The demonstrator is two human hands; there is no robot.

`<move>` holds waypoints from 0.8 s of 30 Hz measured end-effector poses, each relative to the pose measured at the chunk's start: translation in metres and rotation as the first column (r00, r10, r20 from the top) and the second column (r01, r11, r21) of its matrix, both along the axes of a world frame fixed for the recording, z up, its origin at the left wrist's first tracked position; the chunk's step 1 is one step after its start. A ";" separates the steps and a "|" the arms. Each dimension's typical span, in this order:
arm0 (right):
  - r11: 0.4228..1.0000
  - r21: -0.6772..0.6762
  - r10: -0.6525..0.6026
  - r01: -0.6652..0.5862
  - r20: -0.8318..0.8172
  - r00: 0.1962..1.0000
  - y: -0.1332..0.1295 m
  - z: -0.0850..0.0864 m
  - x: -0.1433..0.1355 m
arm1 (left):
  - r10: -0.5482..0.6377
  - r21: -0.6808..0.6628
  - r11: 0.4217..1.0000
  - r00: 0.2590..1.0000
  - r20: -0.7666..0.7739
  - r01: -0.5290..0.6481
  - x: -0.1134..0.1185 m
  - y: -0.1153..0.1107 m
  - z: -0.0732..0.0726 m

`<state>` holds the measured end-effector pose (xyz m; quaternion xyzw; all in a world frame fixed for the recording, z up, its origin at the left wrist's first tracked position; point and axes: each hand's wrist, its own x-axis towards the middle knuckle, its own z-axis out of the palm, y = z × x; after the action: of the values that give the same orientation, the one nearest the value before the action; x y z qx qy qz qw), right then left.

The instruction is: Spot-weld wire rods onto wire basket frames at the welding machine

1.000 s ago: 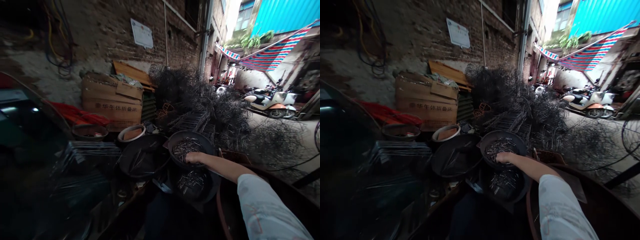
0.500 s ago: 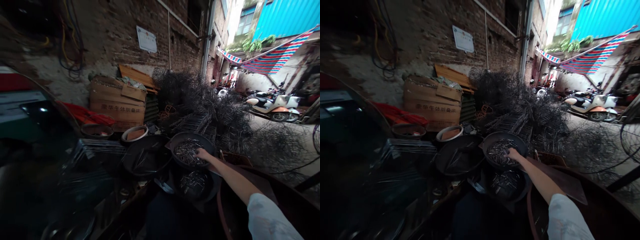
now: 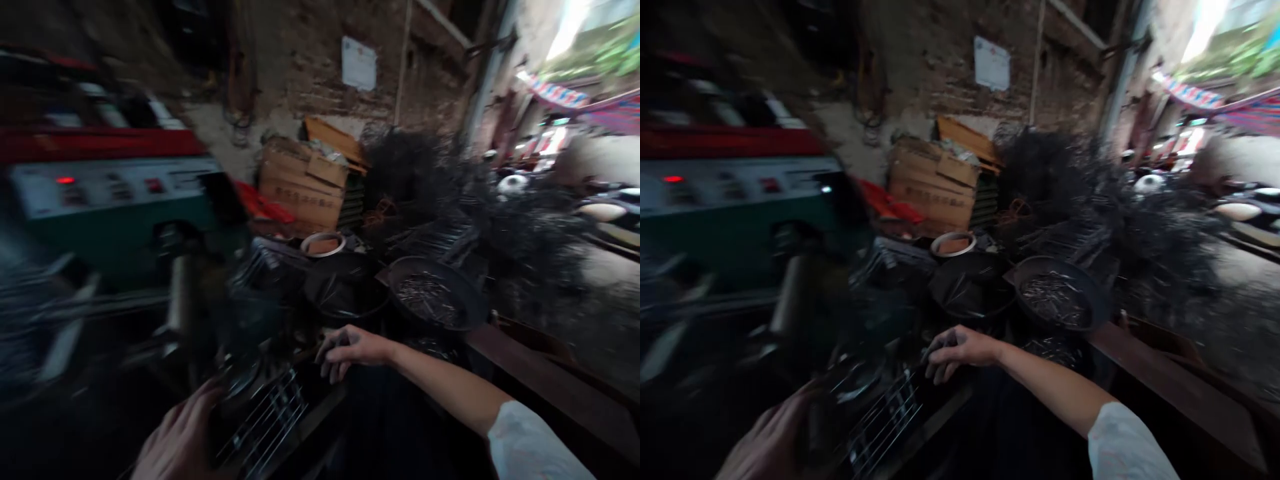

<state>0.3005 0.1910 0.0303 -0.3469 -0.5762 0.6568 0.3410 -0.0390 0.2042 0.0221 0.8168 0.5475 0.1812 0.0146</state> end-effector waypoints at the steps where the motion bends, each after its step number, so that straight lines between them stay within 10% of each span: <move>1: 0.997 -0.008 0.079 -0.079 -0.025 0.997 -0.001 0.003 -0.013 | 0.004 -0.021 1.000 1.000 -0.018 -0.004 -0.006 -0.004 -0.001; 8: 0.845 0.497 0.045 -0.196 0.301 0.953 0.017 -0.005 -0.085 | 0.036 -0.161 0.986 0.998 0.042 -0.029 -0.018 -0.017 -0.007; 19: 0.563 0.790 -0.096 -0.241 0.353 0.931 0.024 -0.070 -0.127 | 0.059 -0.241 0.970 0.991 0.117 -0.029 -0.037 -0.012 -0.021; 24: 0.535 0.827 -0.127 -0.172 0.280 0.952 0.016 -0.088 -0.135 | 0.071 -0.247 0.968 0.991 0.110 -0.042 -0.040 -0.015 -0.021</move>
<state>0.1655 0.2073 -0.0573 -0.2290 -0.8708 0.2390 0.3635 -0.0792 0.1893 0.0006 0.7807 0.5870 0.1607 0.1419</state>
